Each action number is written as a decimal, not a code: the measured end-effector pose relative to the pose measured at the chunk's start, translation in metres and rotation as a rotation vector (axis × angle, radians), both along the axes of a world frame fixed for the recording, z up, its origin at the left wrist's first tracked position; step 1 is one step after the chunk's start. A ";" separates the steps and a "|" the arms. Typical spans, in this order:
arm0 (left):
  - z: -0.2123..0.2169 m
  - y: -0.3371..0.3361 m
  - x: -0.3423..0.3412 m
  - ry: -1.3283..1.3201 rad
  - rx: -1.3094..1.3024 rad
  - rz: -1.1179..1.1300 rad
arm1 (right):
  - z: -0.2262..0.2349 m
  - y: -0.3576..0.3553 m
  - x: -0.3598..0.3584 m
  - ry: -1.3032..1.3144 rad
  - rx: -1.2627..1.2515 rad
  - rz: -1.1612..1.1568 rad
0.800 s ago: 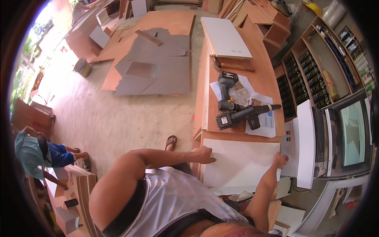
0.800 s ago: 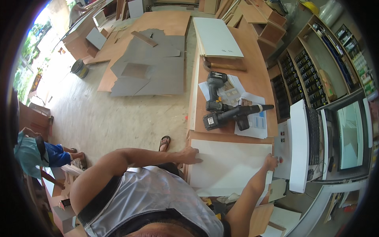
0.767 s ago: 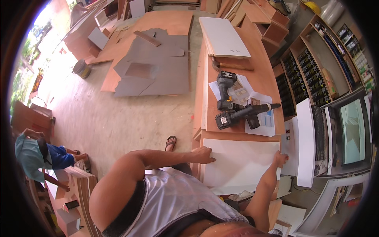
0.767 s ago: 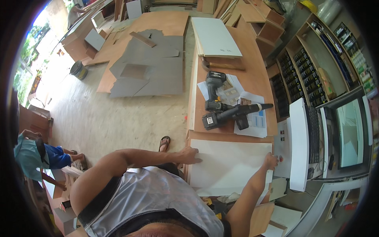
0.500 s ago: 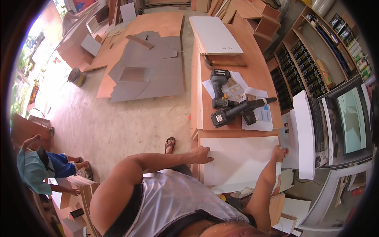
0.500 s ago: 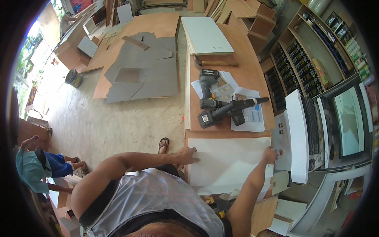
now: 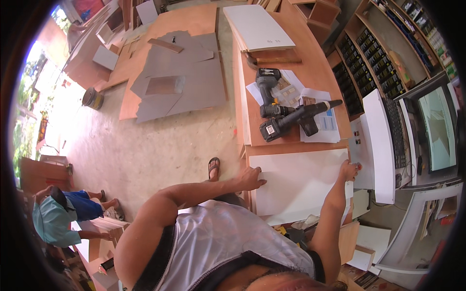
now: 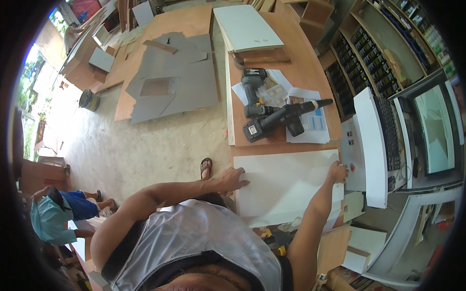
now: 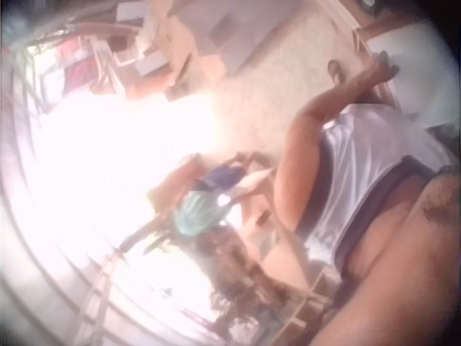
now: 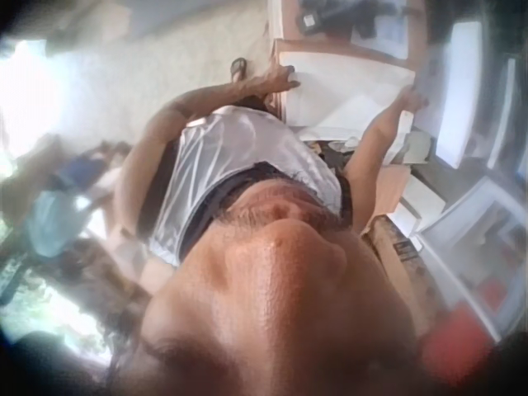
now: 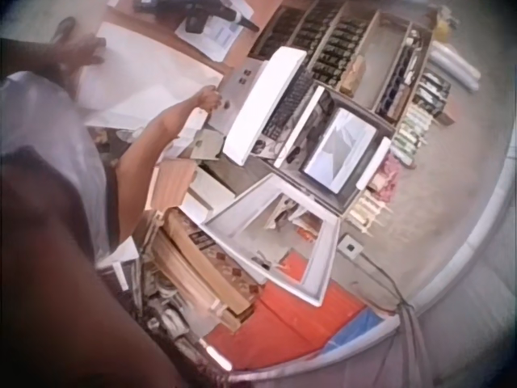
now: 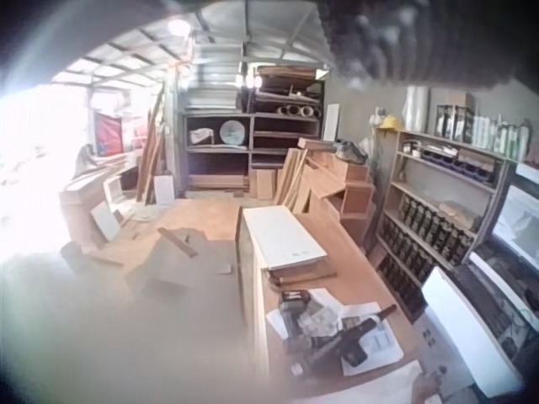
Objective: The person handles and stacks various wooden panels and strips in a workshop. They move pieces between a workbench and the floor, aligning and organizing them into piles.
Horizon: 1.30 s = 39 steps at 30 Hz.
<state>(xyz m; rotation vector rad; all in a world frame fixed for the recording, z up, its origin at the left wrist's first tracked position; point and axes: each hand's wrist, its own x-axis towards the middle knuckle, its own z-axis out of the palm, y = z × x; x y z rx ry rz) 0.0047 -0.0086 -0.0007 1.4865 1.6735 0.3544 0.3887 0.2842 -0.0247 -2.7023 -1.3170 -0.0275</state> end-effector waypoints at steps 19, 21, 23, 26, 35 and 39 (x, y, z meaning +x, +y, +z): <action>0.014 0.018 -0.034 0.092 0.035 -0.473 | -0.005 -0.001 0.002 -0.004 0.089 0.030; 0.014 0.021 -0.036 0.218 0.080 -0.566 | -0.004 -0.004 0.006 0.071 0.076 0.063; 0.006 0.027 -0.040 0.279 0.210 -0.615 | -0.005 0.001 0.024 0.181 0.081 0.093; -0.003 0.039 -0.041 0.245 0.391 -0.689 | -0.011 -0.005 0.078 0.281 0.080 0.242; -0.021 0.050 -0.049 0.187 0.560 -0.768 | 0.006 -0.045 0.134 0.315 -0.115 0.292; -0.025 0.042 -0.058 0.221 0.495 -0.711 | -0.021 -0.049 0.105 0.360 0.118 0.272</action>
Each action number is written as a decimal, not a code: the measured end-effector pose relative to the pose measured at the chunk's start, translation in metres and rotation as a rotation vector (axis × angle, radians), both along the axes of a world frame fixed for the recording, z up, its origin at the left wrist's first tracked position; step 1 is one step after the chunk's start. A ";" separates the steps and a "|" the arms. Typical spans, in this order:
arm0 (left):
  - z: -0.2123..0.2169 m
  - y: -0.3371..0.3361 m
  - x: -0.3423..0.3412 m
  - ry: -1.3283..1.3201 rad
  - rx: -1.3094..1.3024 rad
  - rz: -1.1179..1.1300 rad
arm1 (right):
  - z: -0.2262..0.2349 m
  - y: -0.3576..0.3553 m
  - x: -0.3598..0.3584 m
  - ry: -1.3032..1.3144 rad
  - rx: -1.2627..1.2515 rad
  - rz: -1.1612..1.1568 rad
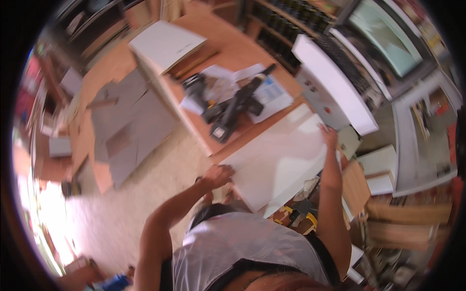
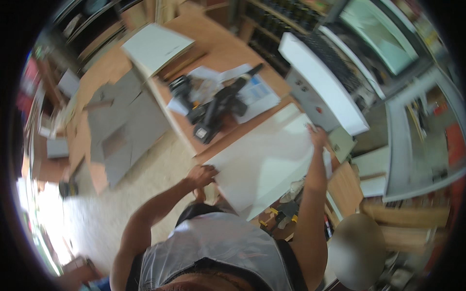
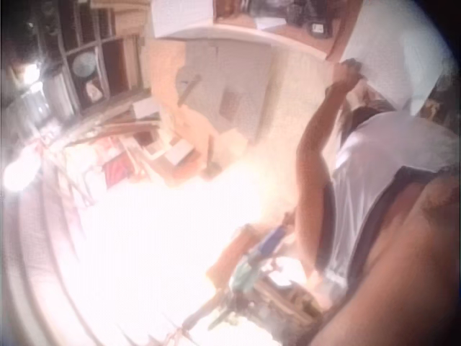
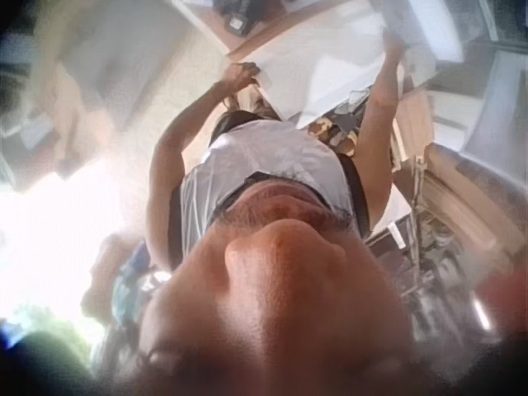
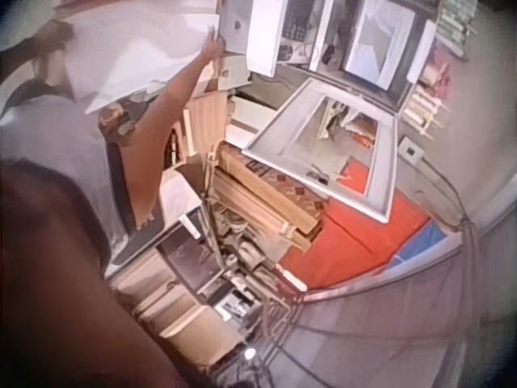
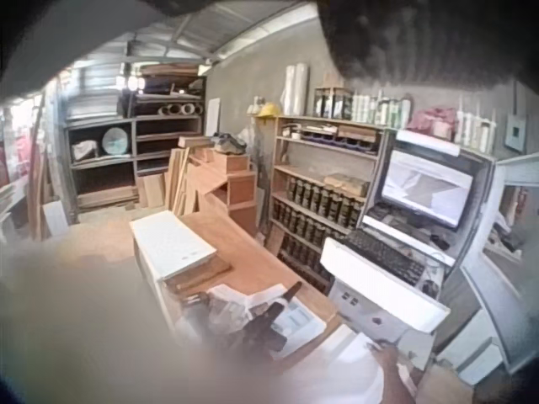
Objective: The person handles and stacks various wooden panels and strips in a workshop. They move pieces between a workbench and the floor, aligning and organizing them into piles.
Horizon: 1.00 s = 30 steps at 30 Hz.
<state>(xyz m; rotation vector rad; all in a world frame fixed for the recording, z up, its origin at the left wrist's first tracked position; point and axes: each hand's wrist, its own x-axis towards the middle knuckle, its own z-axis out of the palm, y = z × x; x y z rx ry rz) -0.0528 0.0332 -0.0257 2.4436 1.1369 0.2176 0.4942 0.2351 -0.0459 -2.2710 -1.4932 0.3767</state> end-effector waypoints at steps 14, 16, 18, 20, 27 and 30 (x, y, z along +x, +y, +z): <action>-0.002 -0.003 -0.002 -0.128 0.058 -0.001 | 0.034 -0.037 0.000 -0.237 -0.145 -0.182; -0.005 -0.003 -0.001 -0.140 0.055 0.000 | 0.035 -0.039 -0.001 -0.226 -0.149 -0.212; -0.011 -0.003 -0.003 -0.152 0.079 -0.001 | 0.033 -0.036 -0.008 -0.236 -0.161 -0.223; -0.013 -0.003 -0.008 -0.150 0.078 -0.015 | 0.033 -0.036 -0.020 -0.202 -0.182 -0.240; -0.014 0.000 -0.007 -0.203 0.152 -0.058 | 0.023 -0.033 -0.004 -0.165 -0.096 -0.195; -0.019 -0.009 -0.013 -0.195 0.141 -0.046 | 0.019 -0.038 -0.017 -0.137 -0.048 -0.198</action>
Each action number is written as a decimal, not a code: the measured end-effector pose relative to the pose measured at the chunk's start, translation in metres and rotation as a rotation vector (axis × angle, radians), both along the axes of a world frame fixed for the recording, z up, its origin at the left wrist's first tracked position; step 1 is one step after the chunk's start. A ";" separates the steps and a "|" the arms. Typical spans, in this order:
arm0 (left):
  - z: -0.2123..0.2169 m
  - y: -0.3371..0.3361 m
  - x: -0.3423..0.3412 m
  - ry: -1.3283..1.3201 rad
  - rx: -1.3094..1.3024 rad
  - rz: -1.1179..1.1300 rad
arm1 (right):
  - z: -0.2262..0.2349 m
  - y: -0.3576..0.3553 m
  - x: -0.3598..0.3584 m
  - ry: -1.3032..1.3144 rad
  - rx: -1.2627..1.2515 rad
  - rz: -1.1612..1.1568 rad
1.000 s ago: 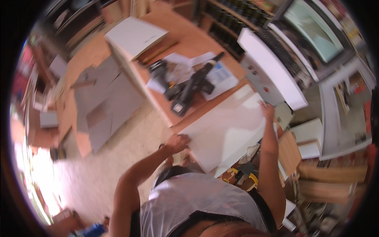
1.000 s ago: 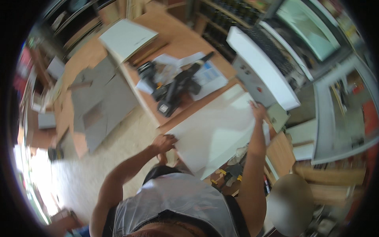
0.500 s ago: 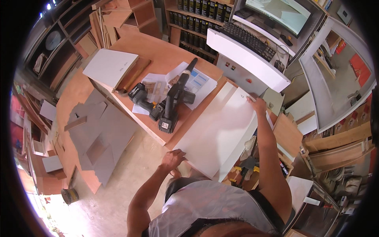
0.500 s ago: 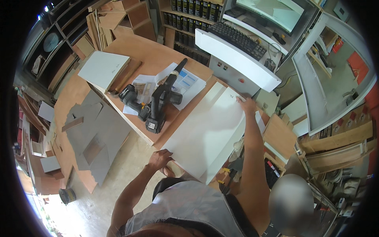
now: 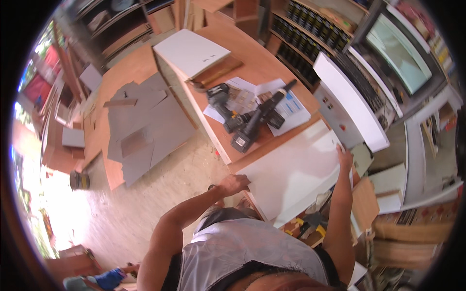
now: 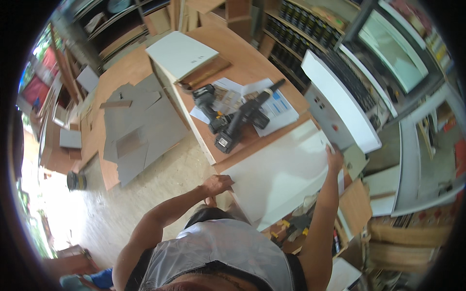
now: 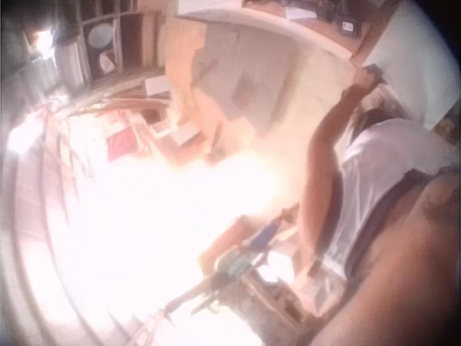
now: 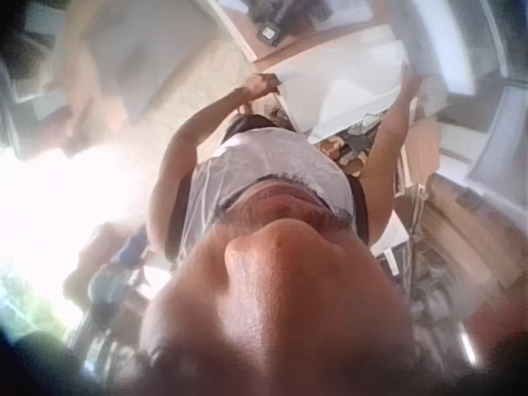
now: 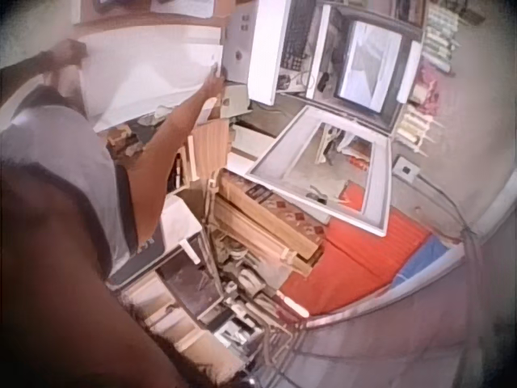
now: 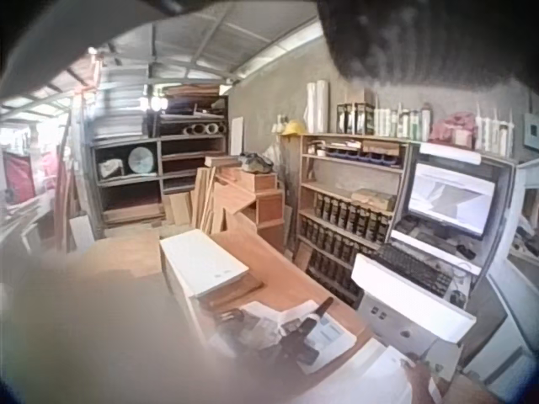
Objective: The person handles and stacks various wooden panels and strips in a workshop. They move pieces between a workbench and the floor, aligning and organizing them into piles.
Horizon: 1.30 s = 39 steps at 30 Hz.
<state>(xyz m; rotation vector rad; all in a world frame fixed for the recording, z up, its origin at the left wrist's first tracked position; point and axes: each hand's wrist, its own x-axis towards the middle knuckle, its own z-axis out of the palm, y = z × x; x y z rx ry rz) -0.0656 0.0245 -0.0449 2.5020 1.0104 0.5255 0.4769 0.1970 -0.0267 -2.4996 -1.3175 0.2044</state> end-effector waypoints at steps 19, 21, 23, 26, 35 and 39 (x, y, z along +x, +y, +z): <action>0.016 0.005 0.001 -0.033 -0.230 -0.046 | -0.062 -0.111 -0.072 0.106 0.421 -0.234; 0.020 0.001 -0.001 -0.037 -0.337 0.001 | -0.059 -0.147 -0.133 0.156 0.384 -0.250; 0.009 -0.001 0.004 -0.089 -0.384 0.017 | -0.050 -0.182 -0.181 0.246 0.389 -0.246; -0.004 0.010 0.017 -0.095 -0.493 0.010 | -0.037 -0.232 -0.242 0.308 0.354 -0.304; -0.039 -0.001 0.006 -0.309 -0.397 -0.008 | -0.055 -0.332 -0.346 0.590 0.514 -0.200; -0.015 -0.009 0.000 -0.150 -0.267 -0.127 | -0.061 -0.355 -0.363 0.386 0.689 -0.163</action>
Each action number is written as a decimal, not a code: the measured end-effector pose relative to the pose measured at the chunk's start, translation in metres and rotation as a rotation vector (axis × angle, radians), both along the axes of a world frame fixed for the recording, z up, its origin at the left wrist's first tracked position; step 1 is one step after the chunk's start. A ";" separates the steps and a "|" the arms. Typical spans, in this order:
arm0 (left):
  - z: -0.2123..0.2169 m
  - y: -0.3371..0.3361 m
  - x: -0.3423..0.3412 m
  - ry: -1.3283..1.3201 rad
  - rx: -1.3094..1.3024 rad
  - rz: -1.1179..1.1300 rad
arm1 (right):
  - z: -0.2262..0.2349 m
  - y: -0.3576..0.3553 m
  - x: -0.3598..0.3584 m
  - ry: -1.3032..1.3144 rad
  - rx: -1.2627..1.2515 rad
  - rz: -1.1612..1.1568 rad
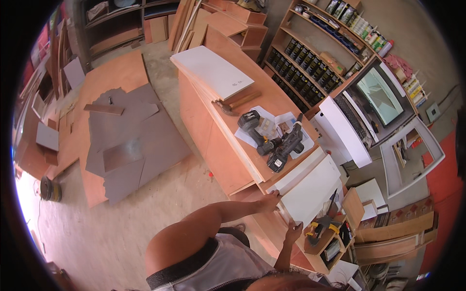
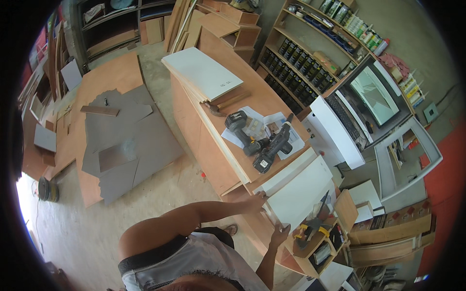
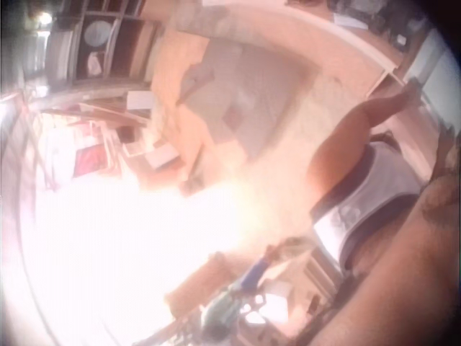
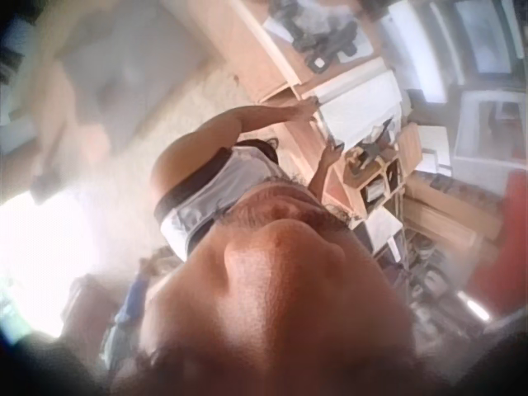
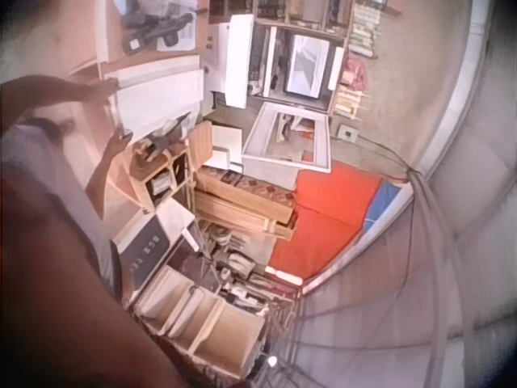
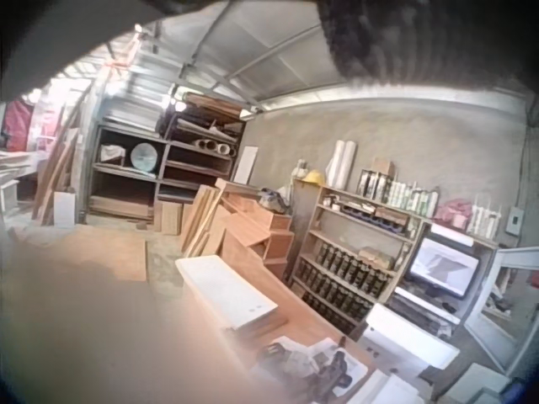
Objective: The person handles and stacks various wooden panels and strips in a workshop. They move pieces between a workbench and the floor, aligning and organizing them into piles.
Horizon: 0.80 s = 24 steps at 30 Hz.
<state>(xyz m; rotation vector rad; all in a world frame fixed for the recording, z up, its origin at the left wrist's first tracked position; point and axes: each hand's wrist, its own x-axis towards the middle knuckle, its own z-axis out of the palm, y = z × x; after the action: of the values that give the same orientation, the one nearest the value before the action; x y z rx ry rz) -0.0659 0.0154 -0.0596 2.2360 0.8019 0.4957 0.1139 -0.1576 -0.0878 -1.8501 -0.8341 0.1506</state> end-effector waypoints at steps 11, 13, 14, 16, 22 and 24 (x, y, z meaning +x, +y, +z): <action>0.003 0.046 0.017 0.123 0.211 -0.142 | 0.035 0.009 0.006 -0.322 -0.385 0.032; -0.002 0.042 0.017 0.154 0.228 -0.116 | 0.030 0.005 0.009 -0.363 -0.354 0.041; 0.005 0.034 0.021 0.187 0.225 -0.131 | 0.030 -0.004 0.014 -0.398 -0.355 0.021; 0.010 0.024 0.013 0.232 0.233 -0.126 | 0.033 -0.008 0.010 -0.448 -0.347 0.012; -0.021 -0.025 -0.048 0.099 0.149 -0.095 | 0.014 -0.057 -0.026 -0.338 -0.200 -0.013; -0.069 -0.067 -0.100 0.078 0.066 -0.037 | -0.002 -0.095 -0.053 -0.283 -0.224 0.030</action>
<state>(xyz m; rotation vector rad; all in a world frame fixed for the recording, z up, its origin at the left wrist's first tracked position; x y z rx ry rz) -0.1656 -0.0520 -0.1286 2.3388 0.7925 0.4255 0.0606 -0.2526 -0.0898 -2.1008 -1.0761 -0.0002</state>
